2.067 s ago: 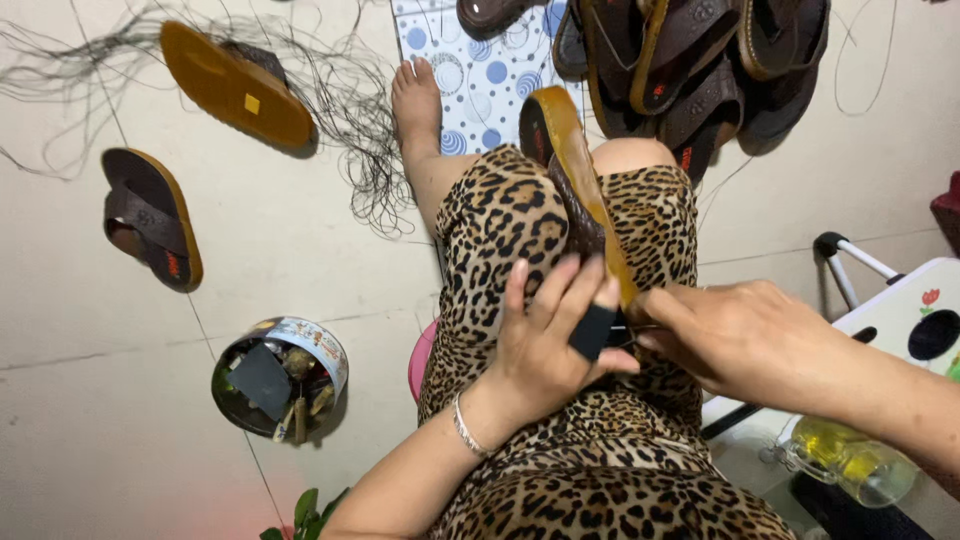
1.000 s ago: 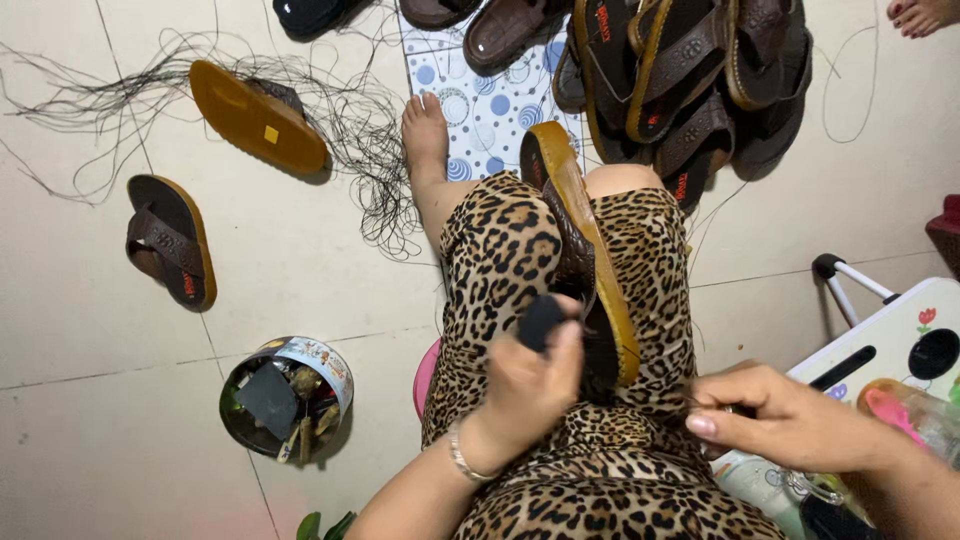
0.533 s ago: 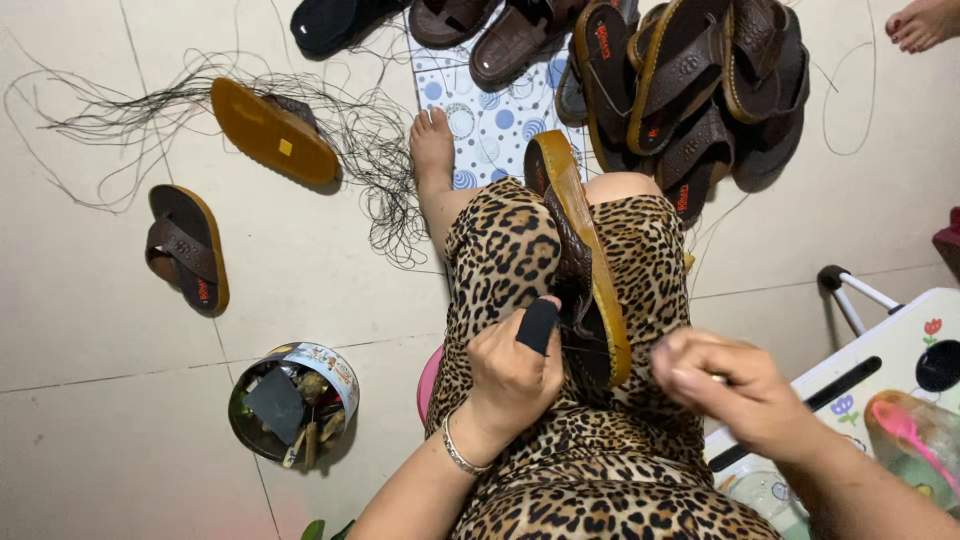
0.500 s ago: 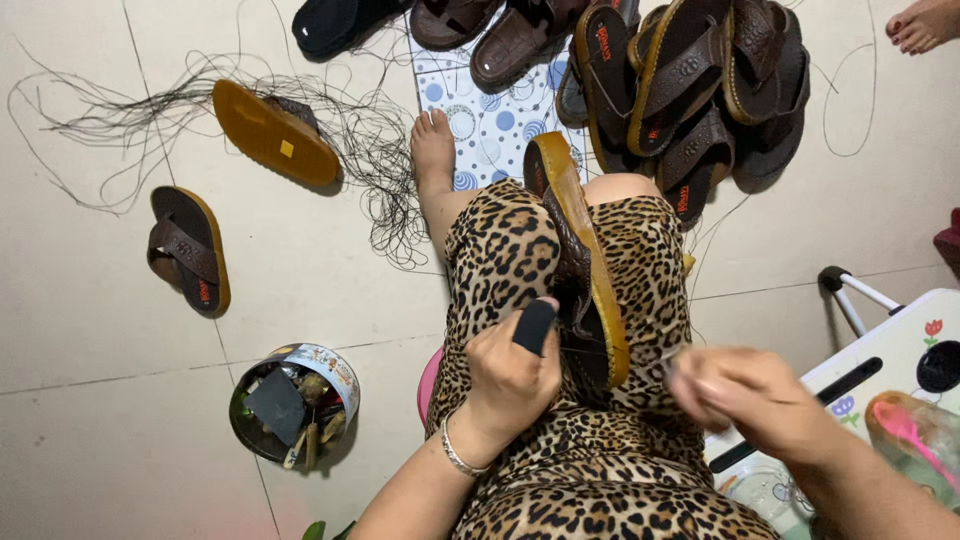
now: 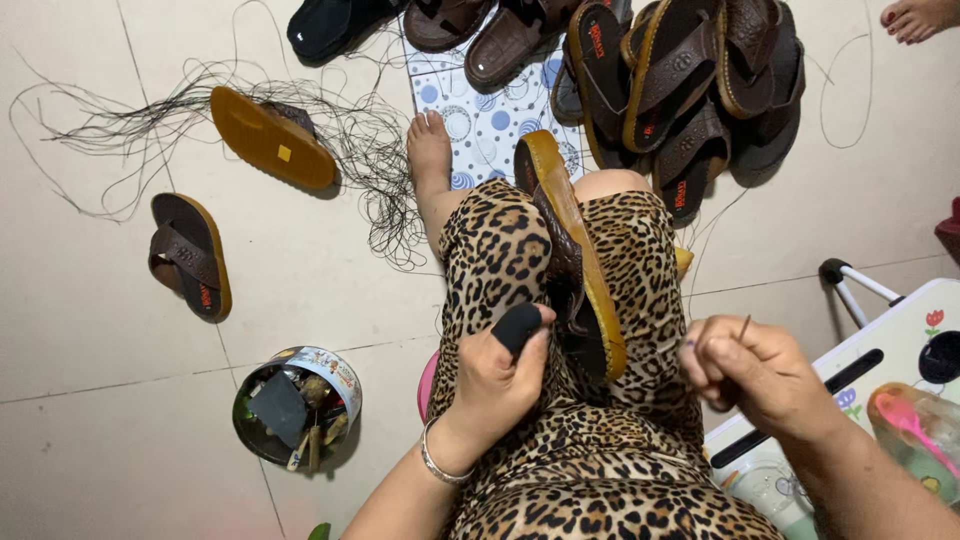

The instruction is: The person repairs a sandal by hand and with a tool, pulling thread through the sole and using a tool to push and pull stitching through the material.

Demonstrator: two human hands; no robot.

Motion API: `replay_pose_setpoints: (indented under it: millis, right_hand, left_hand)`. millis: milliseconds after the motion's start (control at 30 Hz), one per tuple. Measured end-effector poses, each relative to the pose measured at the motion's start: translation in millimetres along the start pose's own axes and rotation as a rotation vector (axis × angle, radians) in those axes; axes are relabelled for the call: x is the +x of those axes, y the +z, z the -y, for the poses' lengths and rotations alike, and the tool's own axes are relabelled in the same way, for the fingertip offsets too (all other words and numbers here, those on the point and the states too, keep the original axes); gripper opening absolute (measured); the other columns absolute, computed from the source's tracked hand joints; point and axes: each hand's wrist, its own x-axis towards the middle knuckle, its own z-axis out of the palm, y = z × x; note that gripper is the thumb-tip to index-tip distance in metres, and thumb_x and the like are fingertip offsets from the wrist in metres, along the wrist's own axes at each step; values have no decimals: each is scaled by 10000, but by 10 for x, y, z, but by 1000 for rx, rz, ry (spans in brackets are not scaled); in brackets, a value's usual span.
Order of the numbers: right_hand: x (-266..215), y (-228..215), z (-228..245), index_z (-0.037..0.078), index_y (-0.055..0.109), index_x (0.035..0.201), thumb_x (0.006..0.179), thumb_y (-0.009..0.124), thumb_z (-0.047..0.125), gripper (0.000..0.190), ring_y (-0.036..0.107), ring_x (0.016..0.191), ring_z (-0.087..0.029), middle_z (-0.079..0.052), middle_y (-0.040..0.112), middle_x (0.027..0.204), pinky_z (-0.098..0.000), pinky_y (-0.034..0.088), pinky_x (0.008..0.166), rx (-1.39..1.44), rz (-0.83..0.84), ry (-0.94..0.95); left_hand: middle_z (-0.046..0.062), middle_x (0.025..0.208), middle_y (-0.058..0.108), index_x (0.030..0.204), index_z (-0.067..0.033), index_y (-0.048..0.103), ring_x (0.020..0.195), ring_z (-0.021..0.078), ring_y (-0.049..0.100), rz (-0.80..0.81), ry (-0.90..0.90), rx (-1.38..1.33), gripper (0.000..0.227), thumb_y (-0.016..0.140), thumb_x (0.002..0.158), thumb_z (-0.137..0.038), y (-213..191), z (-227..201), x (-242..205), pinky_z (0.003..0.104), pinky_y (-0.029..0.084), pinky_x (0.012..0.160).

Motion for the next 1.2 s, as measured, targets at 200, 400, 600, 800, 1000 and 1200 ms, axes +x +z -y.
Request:
replay_pose_setpoints:
  millis: [200, 400, 600, 800, 1000, 1200]
  right_hand:
    - [-36, 124, -70, 105, 776, 966, 807, 787, 221, 197, 709, 1069, -206, -69, 760, 1058, -370, 520, 1047, -613, -84, -81]
    - [-76, 150, -345, 9, 632, 795, 987, 626, 174, 253, 502, 532, -170, -187, 602, 859, -233, 395, 338, 236, -67, 49]
    - [-458, -138, -411, 60, 580, 790, 1031, 655, 233, 306, 437, 456, -81, -28, 530, 649, -230, 326, 372, 254, 319, 526]
    - [-258, 316, -175, 135, 745, 1290, 955, 626, 107, 356, 663, 705, -120, -58, 778, 962, -245, 510, 622, -330, 248, 105]
    - [-17, 202, -316, 50, 709, 863, 928, 648, 15, 96, 689, 640, -188, -74, 705, 759, -263, 618, 534, -1022, -104, -673]
    - [-302, -2774, -1398, -121, 579, 1387, 1091, 580, -102, 297, 581, 1172, -383, -275, 601, 1281, -490, 452, 1043, -998, -797, -175]
  left_hand:
    - [121, 1012, 775, 1083, 18, 697, 843, 217, 778, -33, 71, 85, 145, 627, 968, -37, 52, 34, -22, 294, 636, 724]
    - [99, 688, 542, 1097, 19, 653, 502, 271, 504, 113, 404, 598, 246, 571, 866, 2, 272, 267, -369, 424, 366, 402]
    - [109, 799, 666, 939, -53, 616, 528, 230, 629, 238, 178, 373, 182, 637, 760, -26, 277, 581, -823, 342, 537, 482]
    - [-41, 613, 461, 1285, -44, 724, 529, 85, 424, 280, -456, -423, 352, 595, 1014, -226, 48, -197, -532, 245, 335, 516]
    - [-40, 535, 437, 1409, -56, 643, 445, 78, 364, 208, -502, -398, 445, 558, 1014, -241, 88, -133, -393, 264, 287, 435]
    - [50, 631, 509, 648, -111, 423, 599, 226, 501, 850, -685, 300, 617, 620, 1022, -560, -305, 258, -554, 399, 341, 564]
